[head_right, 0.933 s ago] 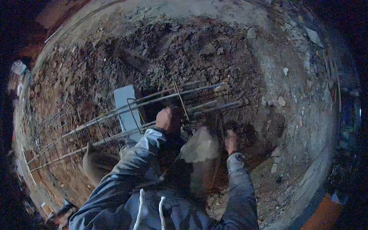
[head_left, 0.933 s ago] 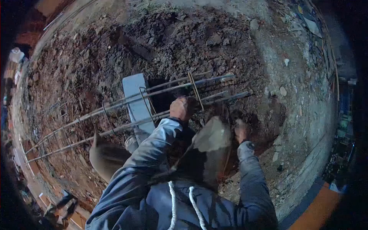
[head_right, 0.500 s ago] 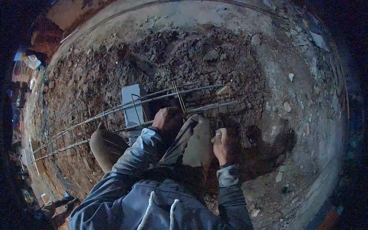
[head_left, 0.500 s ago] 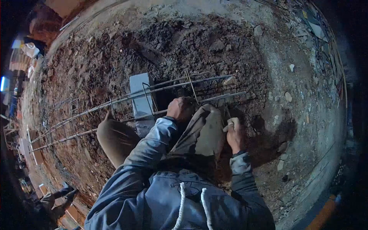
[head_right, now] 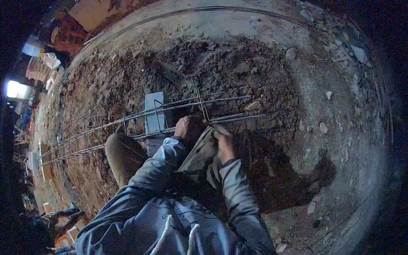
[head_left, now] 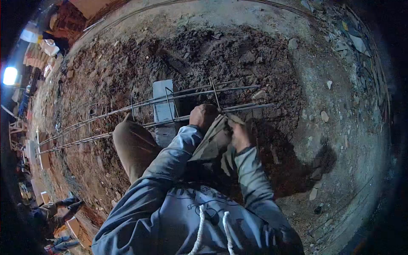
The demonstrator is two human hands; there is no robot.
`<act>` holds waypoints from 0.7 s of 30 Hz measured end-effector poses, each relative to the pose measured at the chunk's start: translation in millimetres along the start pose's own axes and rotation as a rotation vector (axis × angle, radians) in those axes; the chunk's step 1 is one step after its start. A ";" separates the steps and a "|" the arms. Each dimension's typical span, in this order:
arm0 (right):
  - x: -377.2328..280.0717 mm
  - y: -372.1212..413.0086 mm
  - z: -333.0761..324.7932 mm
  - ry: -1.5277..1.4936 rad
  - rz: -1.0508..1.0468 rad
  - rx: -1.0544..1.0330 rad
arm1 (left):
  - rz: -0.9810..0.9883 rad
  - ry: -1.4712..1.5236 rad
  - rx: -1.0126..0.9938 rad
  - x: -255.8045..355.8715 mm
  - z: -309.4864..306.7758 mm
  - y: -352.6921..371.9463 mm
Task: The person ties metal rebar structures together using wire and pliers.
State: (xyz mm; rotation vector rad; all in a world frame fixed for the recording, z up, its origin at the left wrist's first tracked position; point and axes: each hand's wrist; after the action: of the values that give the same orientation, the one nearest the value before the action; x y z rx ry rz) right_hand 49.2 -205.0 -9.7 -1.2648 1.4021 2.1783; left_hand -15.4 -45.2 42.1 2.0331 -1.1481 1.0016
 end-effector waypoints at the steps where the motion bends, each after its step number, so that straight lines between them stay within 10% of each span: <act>1: 5.1 -9.2 2.5 -0.004 -0.004 -0.004 | 0.002 -0.006 0.002 -2.9 1.7 0.6; 8: 24.2 -56.5 -3.7 0.093 -0.119 -0.084 | 0.154 0.146 0.073 -7.9 4.2 8.5; 16: 19.2 -96.8 -21.4 0.857 -0.420 -0.258 | 0.129 0.173 0.125 -25.8 14.8 4.2; 21: 28.9 -79.4 -12.9 0.658 -0.583 -0.127 | 0.039 0.123 0.038 1.1 1.4 8.2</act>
State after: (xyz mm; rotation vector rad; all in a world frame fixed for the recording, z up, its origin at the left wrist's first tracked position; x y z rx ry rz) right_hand 87.7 -182.5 -82.7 -2.2305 0.8857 1.5290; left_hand -21.8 -50.4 43.3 1.9558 -1.1160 1.1591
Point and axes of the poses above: each hand's wrist, its own y-axis away from the middle knuckle, its own z-axis out of the palm, x = y × z, and after that the axes turned 14 degrees about y, right-handed
